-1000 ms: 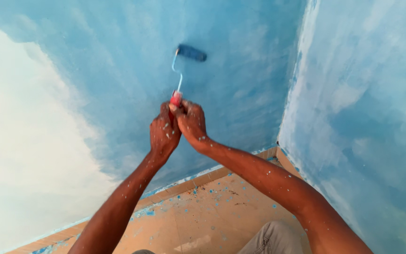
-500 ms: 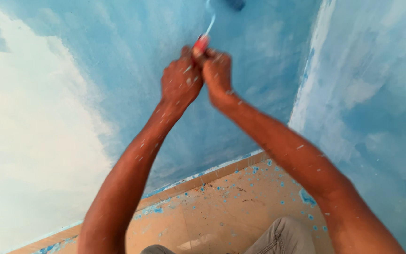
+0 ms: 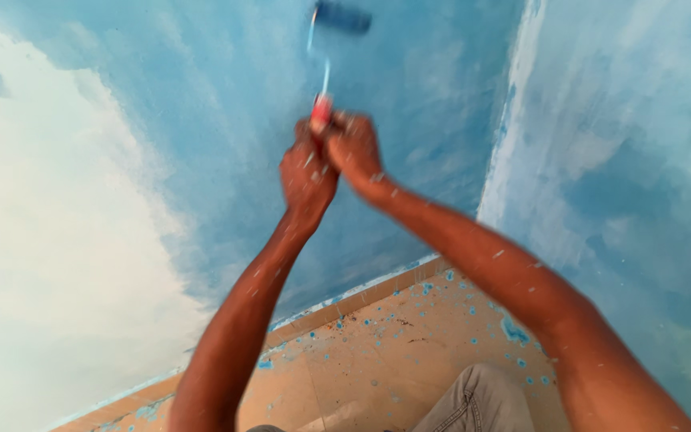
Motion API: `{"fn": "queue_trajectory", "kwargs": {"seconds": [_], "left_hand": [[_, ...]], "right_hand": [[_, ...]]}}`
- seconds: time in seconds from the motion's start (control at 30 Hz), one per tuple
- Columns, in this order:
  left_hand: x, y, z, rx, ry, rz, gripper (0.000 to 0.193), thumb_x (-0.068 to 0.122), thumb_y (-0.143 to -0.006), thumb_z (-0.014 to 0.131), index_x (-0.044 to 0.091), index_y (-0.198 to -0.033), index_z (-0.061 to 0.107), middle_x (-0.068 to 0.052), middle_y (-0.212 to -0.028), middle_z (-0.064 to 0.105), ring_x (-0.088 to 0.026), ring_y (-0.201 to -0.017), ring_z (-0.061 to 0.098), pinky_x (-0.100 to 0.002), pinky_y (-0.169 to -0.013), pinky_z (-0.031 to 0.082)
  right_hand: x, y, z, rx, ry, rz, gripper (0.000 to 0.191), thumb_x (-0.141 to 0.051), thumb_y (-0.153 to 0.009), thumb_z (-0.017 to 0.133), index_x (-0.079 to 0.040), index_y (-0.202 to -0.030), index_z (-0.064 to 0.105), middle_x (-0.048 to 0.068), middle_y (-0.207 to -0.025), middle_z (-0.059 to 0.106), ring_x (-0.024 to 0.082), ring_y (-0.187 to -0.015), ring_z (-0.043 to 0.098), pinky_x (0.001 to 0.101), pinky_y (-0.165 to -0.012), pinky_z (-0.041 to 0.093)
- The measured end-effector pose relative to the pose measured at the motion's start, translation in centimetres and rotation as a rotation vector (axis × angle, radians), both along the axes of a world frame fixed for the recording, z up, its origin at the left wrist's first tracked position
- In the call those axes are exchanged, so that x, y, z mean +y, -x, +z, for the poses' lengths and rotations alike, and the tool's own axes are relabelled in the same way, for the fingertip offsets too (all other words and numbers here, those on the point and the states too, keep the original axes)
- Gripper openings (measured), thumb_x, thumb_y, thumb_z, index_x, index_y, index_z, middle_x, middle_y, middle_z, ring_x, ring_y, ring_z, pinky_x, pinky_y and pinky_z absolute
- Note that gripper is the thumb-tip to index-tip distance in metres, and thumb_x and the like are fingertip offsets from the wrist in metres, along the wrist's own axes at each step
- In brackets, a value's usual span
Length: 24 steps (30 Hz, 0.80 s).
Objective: The person sits on the floor and paints the lower section of a wall and corner with blue paint using a small paint roller, dipping the roller into a paint bucket between passes and rolling the paint across the wall surface.
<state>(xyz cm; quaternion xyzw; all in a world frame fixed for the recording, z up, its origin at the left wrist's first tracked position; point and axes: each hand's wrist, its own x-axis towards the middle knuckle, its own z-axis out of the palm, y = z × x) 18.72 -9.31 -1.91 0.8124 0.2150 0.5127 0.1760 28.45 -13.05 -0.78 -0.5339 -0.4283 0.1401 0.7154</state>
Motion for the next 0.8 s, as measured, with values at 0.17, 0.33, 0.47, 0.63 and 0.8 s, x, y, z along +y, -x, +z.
{"fn": "queue_trajectory", "kwargs": {"seconds": [0.17, 0.33, 0.47, 0.63, 0.8], "left_hand": [[0.2, -5.3, 3.9, -0.033, 0.069, 0.028, 0.023, 0.022, -0.103, 0.056, 0.005, -0.118, 0.054, -0.016, -0.072, 0.072, -0.04, -0.065, 0.07, -0.052, -0.057, 0.051], [0.7, -0.9, -1.6, -0.009, -0.048, 0.051, 0.03, 0.018, -0.099, 0.057, 0.003, -0.125, 0.051, -0.02, -0.071, 0.069, -0.042, -0.062, 0.068, -0.051, -0.05, 0.05], [0.2, 3.7, -7.4, 0.027, 0.026, 0.05, 0.03, 0.019, -0.103, 0.055, 0.002, -0.127, 0.052, -0.02, -0.077, 0.072, -0.037, -0.066, 0.073, -0.047, -0.054, 0.057], [-0.4, 2.5, -5.9, -0.036, 0.015, 0.012, 0.023, 0.018, -0.105, 0.052, 0.003, -0.122, 0.057, -0.021, -0.076, 0.07, -0.037, -0.064, 0.073, -0.047, -0.053, 0.055], [0.8, -3.0, 2.6, -0.111, -0.094, 0.035, 0.024, 0.021, -0.102, 0.056, 0.001, -0.116, 0.056, -0.021, -0.069, 0.069, -0.043, -0.06, 0.067, -0.051, -0.049, 0.049]], "right_hand": [[-0.4, -5.4, 5.1, -0.085, -0.041, 0.038, 0.017, -0.017, -0.093, 0.071, -0.002, -0.087, 0.076, -0.003, -0.071, 0.07, 0.007, -0.067, 0.059, 0.0308, -0.06, 0.051], [0.2, -0.9, -1.1, -0.072, -0.016, 0.005, 0.019, -0.018, -0.094, 0.073, -0.002, -0.085, 0.074, 0.002, -0.07, 0.066, 0.01, -0.065, 0.055, 0.0332, -0.058, 0.047], [-0.4, 4.1, -7.1, -0.133, 0.12, -0.006, 0.019, -0.024, -0.095, 0.068, -0.007, -0.097, 0.076, 0.003, -0.074, 0.071, 0.011, -0.069, 0.061, 0.0338, -0.064, 0.049], [-1.3, 3.0, -5.0, -0.119, 0.09, 0.006, 0.02, -0.024, -0.094, 0.07, -0.006, -0.097, 0.076, 0.003, -0.076, 0.071, 0.011, -0.069, 0.06, 0.032, -0.065, 0.05], [-0.2, -2.8, 3.6, -0.126, -0.068, 0.003, 0.022, -0.02, -0.095, 0.073, 0.001, -0.088, 0.076, 0.002, -0.072, 0.067, 0.008, -0.068, 0.057, 0.031, -0.06, 0.049]]}}
